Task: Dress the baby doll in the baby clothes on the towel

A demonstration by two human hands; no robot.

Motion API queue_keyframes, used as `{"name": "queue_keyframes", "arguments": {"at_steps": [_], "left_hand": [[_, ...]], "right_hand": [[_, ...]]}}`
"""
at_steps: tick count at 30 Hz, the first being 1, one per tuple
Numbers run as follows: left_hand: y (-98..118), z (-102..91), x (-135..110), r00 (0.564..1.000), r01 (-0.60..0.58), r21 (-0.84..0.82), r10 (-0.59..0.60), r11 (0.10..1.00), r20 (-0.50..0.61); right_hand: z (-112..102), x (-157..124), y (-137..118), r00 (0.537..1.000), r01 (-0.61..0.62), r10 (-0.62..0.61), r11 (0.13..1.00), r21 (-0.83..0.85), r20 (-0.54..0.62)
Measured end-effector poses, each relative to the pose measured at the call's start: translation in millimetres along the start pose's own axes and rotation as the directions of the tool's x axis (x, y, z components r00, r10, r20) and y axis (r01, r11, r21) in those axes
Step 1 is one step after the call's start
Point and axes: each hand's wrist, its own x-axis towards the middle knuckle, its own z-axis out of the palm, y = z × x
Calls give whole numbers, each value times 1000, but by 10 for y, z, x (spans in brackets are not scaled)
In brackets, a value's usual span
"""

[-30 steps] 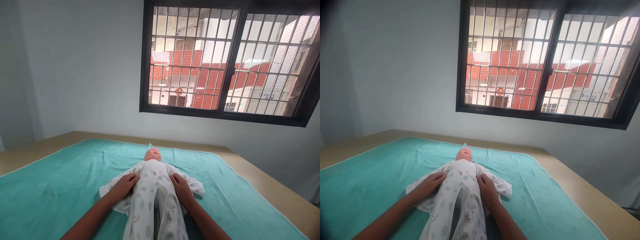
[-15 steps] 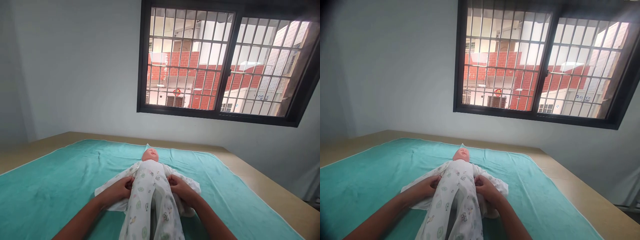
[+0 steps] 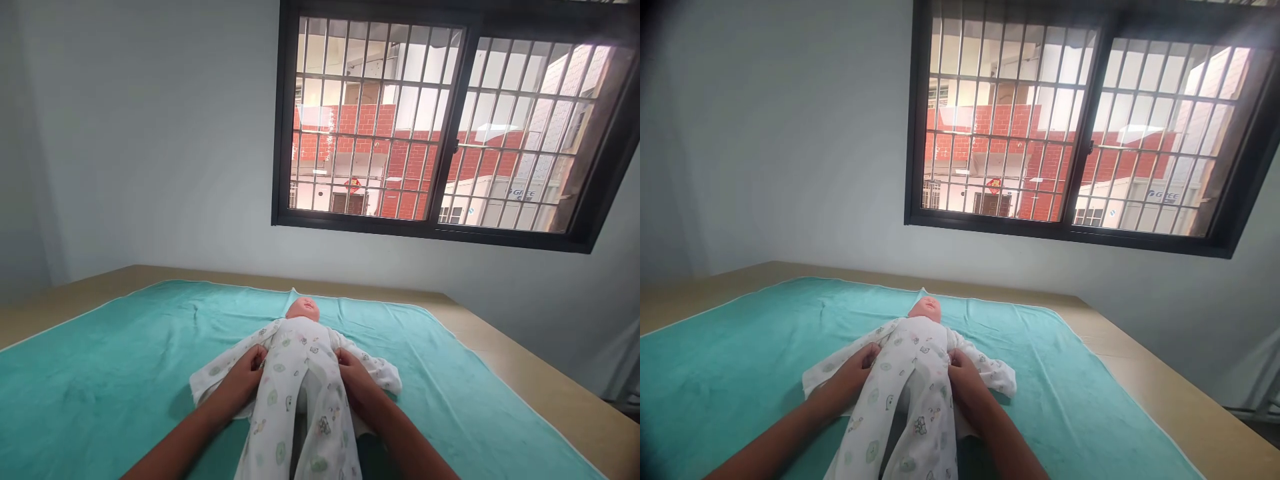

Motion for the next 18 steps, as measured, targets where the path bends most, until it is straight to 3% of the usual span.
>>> {"name": "queue_keyframes", "arguments": {"at_steps": [3, 11, 18], "left_hand": [[-17, 44, 18, 997, 15, 16, -13, 1000, -80], [-239, 98, 127, 989, -69, -87, 56, 994, -136], [-207, 155, 115, 992, -102, -319, 72, 942, -105]], "right_hand": [[-26, 96, 125, 996, 67, -68, 998, -13, -65], [-49, 238, 239, 983, 141, -145, 989, -44, -110], [-99, 251, 264, 978, 183, -188, 981, -63, -94]]}}
